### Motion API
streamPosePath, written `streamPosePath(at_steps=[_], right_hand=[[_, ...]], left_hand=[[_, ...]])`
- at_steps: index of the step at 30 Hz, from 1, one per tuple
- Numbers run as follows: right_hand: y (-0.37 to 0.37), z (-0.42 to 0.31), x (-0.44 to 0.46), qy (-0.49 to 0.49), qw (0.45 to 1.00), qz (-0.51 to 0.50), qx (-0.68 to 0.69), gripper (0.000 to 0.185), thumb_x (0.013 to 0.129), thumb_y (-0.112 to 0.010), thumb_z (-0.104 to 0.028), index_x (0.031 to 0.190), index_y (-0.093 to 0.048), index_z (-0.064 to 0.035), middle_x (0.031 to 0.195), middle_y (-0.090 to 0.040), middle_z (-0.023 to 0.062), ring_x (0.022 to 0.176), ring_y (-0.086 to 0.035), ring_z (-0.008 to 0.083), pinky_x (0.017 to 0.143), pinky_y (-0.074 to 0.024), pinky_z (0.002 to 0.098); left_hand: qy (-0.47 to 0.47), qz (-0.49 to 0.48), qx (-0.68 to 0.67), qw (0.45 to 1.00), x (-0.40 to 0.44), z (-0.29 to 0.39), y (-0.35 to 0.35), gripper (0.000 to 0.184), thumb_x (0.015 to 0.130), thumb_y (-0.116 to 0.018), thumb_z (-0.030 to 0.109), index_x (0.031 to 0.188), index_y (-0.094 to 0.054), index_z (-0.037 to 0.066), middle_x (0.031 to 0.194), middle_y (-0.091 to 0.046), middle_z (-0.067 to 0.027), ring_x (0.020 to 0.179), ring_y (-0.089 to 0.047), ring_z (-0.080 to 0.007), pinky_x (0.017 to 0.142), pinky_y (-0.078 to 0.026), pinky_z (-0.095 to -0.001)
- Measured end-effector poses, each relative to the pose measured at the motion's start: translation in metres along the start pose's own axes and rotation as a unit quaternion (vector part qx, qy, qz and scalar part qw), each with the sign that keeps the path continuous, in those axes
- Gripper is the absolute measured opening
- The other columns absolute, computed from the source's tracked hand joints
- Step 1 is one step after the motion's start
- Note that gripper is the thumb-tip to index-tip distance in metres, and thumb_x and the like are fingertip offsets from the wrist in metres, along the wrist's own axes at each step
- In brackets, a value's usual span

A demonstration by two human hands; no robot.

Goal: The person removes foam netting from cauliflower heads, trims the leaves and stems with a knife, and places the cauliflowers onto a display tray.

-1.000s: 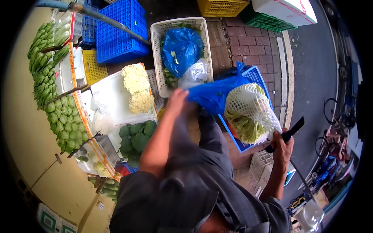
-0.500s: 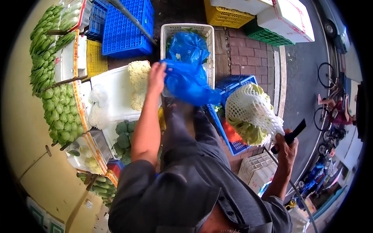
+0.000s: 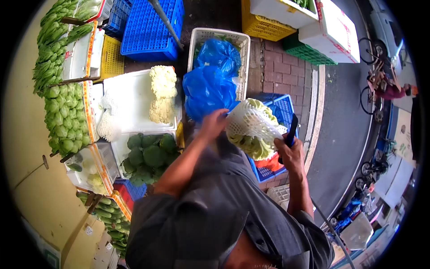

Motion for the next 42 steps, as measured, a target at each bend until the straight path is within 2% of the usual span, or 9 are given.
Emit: streamPosePath(at_steps=[3,6,21,25,26,29,33,36,42], right_hand=[[-0.022,-0.015,0.003,0.030,0.998,-0.045,0.009,0.019,0.089,-0.071,-0.015,0.074,-0.061,-0.0060,0.062,-0.052,-0.0062,0.057,-0.045,0.0045,0.051,-0.0345,0.0261],[-0.048,-0.035,0.005,0.064,0.992,-0.105,0.024,0.020,0.091,-0.071,-0.016,0.077,-0.062,-0.0061,0.065,-0.052,-0.0069,0.059,-0.044,0.0036,0.052,-0.0345,0.0260],[-0.095,-0.112,0.031,0.164,0.973,-0.157,-0.049,0.027,0.092,-0.070,-0.027,0.085,-0.063,-0.0025,0.063,-0.058,0.0007,0.056,-0.054,0.0088,0.051,-0.0427,0.0285],[-0.111,-0.116,0.045,0.220,0.951,-0.099,-0.194,0.037,0.087,-0.070,-0.024,0.114,-0.066,0.0019,0.083,-0.069,0.0214,0.079,-0.069,0.0342,0.073,-0.0530,0.0423],[-0.113,-0.131,0.029,0.233,0.942,-0.098,-0.222,0.045,0.086,-0.069,-0.025,0.123,-0.062,0.0004,0.092,-0.068,0.0276,0.092,-0.067,0.0428,0.080,-0.0523,0.0466],[-0.124,-0.099,0.039,0.343,0.886,0.026,-0.311,0.066,0.086,-0.071,-0.031,0.138,-0.048,0.0004,0.114,-0.065,0.0283,0.104,-0.064,0.0435,0.088,-0.0515,0.0490],[-0.138,-0.082,0.030,0.260,0.901,-0.004,-0.348,0.069,0.083,-0.075,-0.045,0.130,-0.057,0.0023,0.118,-0.065,0.0263,0.111,-0.063,0.0423,0.094,-0.0510,0.0451],[-0.147,-0.063,0.048,0.382,0.880,0.084,-0.267,0.033,0.088,-0.071,-0.031,0.100,-0.069,-0.0002,0.094,-0.071,0.0168,0.082,-0.069,0.0324,0.071,-0.0531,0.0425],[-0.141,-0.075,0.039,0.174,0.966,-0.176,0.074,0.026,0.094,-0.065,-0.028,0.093,-0.066,-0.0022,0.073,-0.064,0.0027,0.062,-0.060,0.0126,0.058,-0.0469,0.0292]], left_hand=[[-0.284,0.027,0.155,0.946,-0.024,0.117,0.011,0.084,0.075,-0.085,0.038,0.141,-0.049,0.001,0.137,-0.057,-0.0217,0.122,-0.058,-0.0355,0.104,-0.045,-0.0435],[-0.280,0.015,0.196,0.940,-0.002,0.110,0.016,0.106,0.066,-0.090,0.036,0.149,-0.036,0.000,0.149,-0.045,-0.0220,0.134,-0.047,-0.0402,0.113,-0.037,-0.0460],[-0.111,0.066,-0.007,0.992,0.033,0.065,0.041,0.078,0.066,-0.088,0.024,0.132,-0.050,0.004,0.121,-0.061,-0.0171,0.112,-0.062,-0.0312,0.095,-0.051,-0.0408],[-0.089,0.070,-0.058,0.992,0.047,0.032,0.055,0.070,0.069,-0.083,0.022,0.127,-0.051,0.000,0.117,-0.061,-0.0196,0.110,-0.060,-0.0323,0.097,-0.050,-0.0400],[-0.115,0.085,-0.080,0.986,0.046,0.022,0.059,0.055,0.078,-0.077,0.004,0.125,-0.048,0.003,0.116,-0.062,-0.0087,0.106,-0.061,-0.0183,0.093,-0.051,-0.0332],[-0.094,0.135,-0.041,0.985,0.048,0.016,0.083,0.054,0.078,-0.077,0.005,0.123,-0.050,0.002,0.113,-0.064,-0.0095,0.104,-0.063,-0.0181,0.092,-0.052,-0.0333],[-0.134,0.187,0.080,0.970,0.044,0.057,0.109,0.057,0.074,-0.082,0.011,0.121,-0.052,0.003,0.108,-0.068,-0.0109,0.099,-0.066,-0.0199,0.088,-0.052,-0.0334],[-0.163,0.211,0.145,0.953,0.042,0.074,0.125,0.059,0.073,-0.084,0.015,0.121,-0.052,0.004,0.108,-0.068,-0.0132,0.100,-0.068,-0.0235,0.088,-0.053,-0.0340],[-0.111,0.215,0.070,0.968,0.055,0.046,0.152,0.072,0.072,-0.087,0.023,0.130,-0.048,0.007,0.118,-0.064,-0.0187,0.110,-0.063,-0.0381,0.094,-0.051,-0.0431]])
Point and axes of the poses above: each hand's wrist, its own x-axis towards the middle knuckle, its own y-axis out of the back of the hand, z = x × y, the point moved 4 cm from there along x, towards the middle knuckle
